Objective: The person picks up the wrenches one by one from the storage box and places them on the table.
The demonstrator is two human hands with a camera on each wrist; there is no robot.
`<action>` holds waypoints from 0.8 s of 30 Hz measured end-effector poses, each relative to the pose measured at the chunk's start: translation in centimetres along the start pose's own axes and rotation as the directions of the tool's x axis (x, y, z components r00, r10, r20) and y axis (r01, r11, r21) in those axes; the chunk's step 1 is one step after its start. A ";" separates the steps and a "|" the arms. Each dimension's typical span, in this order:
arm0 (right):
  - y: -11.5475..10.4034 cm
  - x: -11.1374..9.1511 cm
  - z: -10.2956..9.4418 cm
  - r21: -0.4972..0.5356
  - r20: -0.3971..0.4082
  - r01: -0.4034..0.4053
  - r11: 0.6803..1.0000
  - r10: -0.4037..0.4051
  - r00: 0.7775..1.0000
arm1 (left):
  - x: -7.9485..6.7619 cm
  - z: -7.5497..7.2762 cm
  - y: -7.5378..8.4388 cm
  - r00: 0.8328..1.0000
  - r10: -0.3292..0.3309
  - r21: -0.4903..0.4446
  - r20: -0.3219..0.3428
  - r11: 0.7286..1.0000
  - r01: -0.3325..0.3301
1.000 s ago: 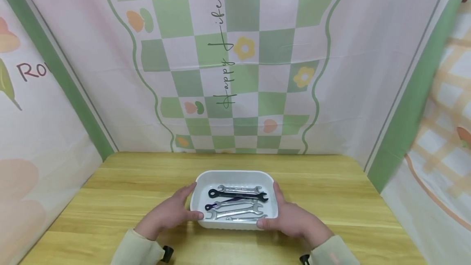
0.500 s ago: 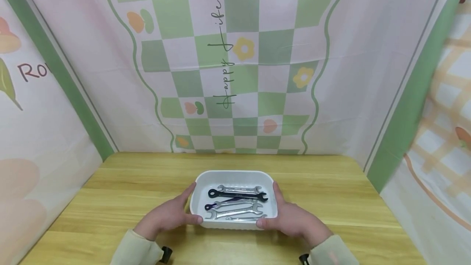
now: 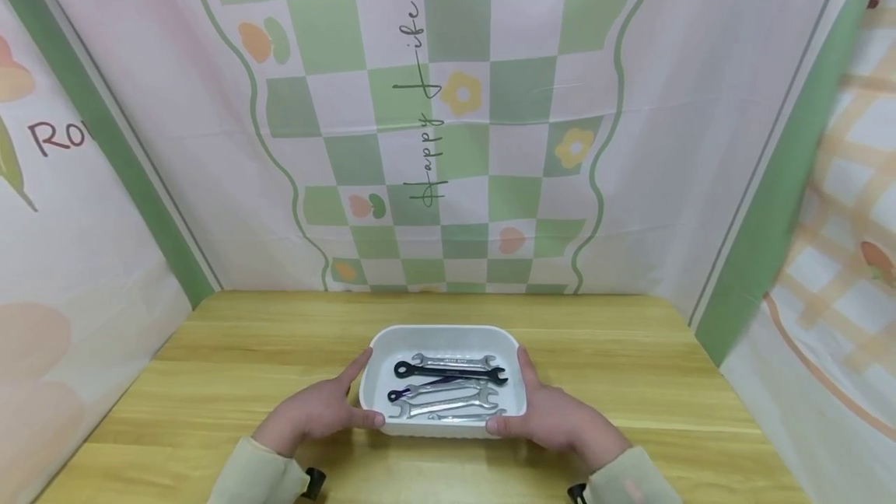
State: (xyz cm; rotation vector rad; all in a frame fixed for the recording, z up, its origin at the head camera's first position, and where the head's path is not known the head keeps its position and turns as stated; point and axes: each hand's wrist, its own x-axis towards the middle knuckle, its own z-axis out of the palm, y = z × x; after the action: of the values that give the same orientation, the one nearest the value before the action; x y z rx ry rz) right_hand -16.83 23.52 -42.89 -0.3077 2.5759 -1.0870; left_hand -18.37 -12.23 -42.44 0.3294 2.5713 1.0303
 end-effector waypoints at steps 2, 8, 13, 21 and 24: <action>-0.1 0.0 0.1 0.009 0.007 -0.006 1.000 0.005 1.000 | -0.1 0.0 -0.1 1.000 -0.014 -0.013 -0.003 1.000 0.014; -0.2 0.1 0.4 0.019 0.014 0.003 1.000 -0.003 1.000 | -0.4 0.1 -0.5 0.999 -0.035 -0.047 -0.013 0.998 0.034; -0.1 0.0 0.4 0.000 0.015 0.025 1.000 -0.025 1.000 | -0.5 0.2 -0.8 1.000 -0.026 -0.057 -0.014 0.998 0.025; 0.0 0.2 -0.2 -0.051 0.014 0.043 0.998 -0.042 0.999 | 0.1 0.0 -0.4 1.000 -0.010 -0.026 -0.014 1.000 0.009; 0.0 0.0 -0.3 -0.049 0.023 0.040 0.998 -0.039 0.999 | 0.1 0.1 -0.4 1.000 -0.002 -0.017 -0.011 1.000 0.002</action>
State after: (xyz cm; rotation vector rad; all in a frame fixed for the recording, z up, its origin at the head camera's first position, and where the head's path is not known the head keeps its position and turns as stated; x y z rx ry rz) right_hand -16.98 23.74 -42.68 -0.3819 2.5908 -1.0295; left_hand -18.45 -12.42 -42.83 0.3181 2.5704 1.0558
